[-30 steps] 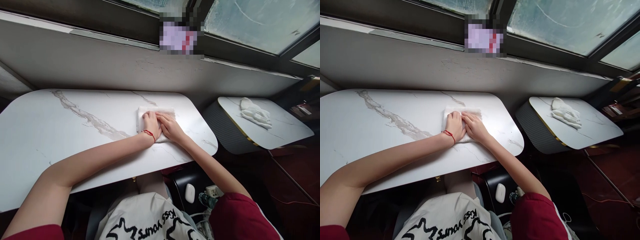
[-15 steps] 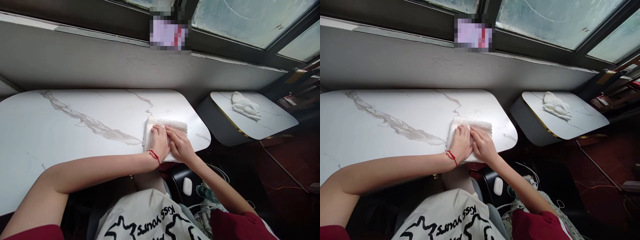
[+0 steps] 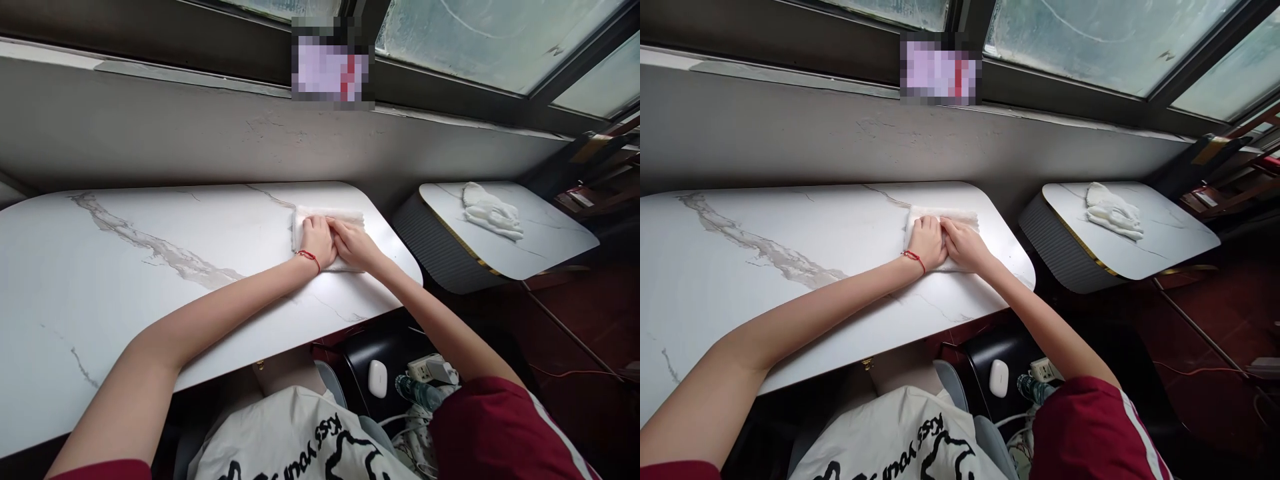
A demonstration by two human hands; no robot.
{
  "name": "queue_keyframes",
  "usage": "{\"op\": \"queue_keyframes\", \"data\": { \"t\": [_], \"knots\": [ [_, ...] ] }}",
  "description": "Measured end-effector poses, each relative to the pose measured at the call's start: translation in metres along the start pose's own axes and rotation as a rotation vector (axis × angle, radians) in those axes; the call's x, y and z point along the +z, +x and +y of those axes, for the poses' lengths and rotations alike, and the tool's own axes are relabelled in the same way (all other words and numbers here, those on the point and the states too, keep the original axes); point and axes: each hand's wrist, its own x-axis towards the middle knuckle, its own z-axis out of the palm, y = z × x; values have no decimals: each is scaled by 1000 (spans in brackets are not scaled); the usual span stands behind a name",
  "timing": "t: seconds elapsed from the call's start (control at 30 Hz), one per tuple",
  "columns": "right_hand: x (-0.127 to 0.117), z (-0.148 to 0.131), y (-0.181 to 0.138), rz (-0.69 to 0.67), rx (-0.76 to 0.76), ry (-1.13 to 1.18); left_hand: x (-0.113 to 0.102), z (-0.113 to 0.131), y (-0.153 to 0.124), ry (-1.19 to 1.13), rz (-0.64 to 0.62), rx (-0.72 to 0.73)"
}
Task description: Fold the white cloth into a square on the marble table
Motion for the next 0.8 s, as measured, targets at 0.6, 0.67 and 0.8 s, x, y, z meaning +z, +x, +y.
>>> {"op": "queue_keyframes", "data": {
  "t": [0.6, 0.67, 0.8],
  "knots": [
    [9, 100, 86, 12, 81, 79, 21, -24, 126, -100, 85, -93],
    [9, 113, 88, 35, 79, 126, 22, -19, 135, -84, 95, -109],
    [3, 135, 84, 40, 107, 194, 24, -5, 148, -103, 138, -121]
  ]
}}
